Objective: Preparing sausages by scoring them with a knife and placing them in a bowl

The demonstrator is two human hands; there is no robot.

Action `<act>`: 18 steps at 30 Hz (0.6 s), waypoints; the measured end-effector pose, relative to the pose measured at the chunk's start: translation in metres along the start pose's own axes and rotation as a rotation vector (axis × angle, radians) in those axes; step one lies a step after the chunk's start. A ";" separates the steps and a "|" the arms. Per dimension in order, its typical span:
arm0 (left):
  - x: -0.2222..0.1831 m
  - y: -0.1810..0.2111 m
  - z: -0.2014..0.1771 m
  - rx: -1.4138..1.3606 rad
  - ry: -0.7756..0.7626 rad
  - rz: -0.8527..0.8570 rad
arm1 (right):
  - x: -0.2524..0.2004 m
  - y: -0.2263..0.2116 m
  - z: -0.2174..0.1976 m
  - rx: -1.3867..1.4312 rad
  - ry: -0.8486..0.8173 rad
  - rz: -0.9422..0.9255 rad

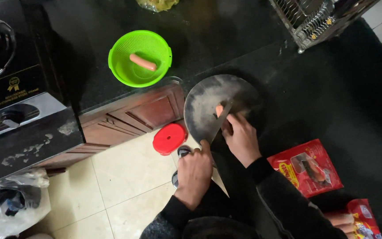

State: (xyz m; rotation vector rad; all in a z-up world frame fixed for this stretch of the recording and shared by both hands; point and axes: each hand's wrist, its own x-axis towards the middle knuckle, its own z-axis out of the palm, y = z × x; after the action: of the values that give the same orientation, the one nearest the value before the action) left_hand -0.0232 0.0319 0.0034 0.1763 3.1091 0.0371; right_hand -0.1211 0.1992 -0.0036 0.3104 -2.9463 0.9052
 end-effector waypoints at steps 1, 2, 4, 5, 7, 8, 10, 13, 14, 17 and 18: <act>0.000 0.000 0.000 0.001 -0.002 0.002 | 0.000 0.003 0.003 0.001 -0.001 0.003; 0.000 0.000 0.000 -0.025 -0.043 -0.010 | 0.000 0.006 0.007 -0.019 0.030 -0.025; 0.001 0.001 0.003 -0.050 -0.085 -0.021 | -0.001 0.007 0.008 -0.039 0.060 -0.052; 0.001 0.001 0.006 -0.034 -0.044 -0.022 | -0.001 0.005 0.006 -0.022 0.057 -0.046; 0.003 0.003 0.010 -0.019 -0.004 -0.022 | -0.001 -0.001 0.000 -0.006 0.052 -0.039; 0.006 0.003 0.011 -0.007 0.011 -0.011 | -0.001 -0.007 -0.004 0.014 0.051 -0.050; 0.011 0.004 0.013 0.005 0.028 -0.001 | 0.000 -0.009 -0.006 0.034 0.052 -0.062; 0.011 0.003 0.008 -0.096 -0.100 -0.005 | 0.000 0.001 0.003 -0.072 -0.045 0.088; 0.006 0.001 0.003 -0.042 -0.050 0.026 | -0.001 0.007 0.007 -0.035 -0.001 0.046; -0.005 0.005 -0.005 -0.038 -0.060 0.028 | -0.004 0.014 0.010 0.004 0.052 -0.002; -0.007 0.005 -0.006 -0.084 -0.114 -0.002 | -0.003 0.013 0.010 0.008 0.066 -0.012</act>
State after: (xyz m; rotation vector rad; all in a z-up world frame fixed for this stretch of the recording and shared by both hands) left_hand -0.0156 0.0363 0.0101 0.1671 2.9871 0.1519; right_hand -0.1205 0.2045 -0.0193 0.2923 -2.8780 0.9074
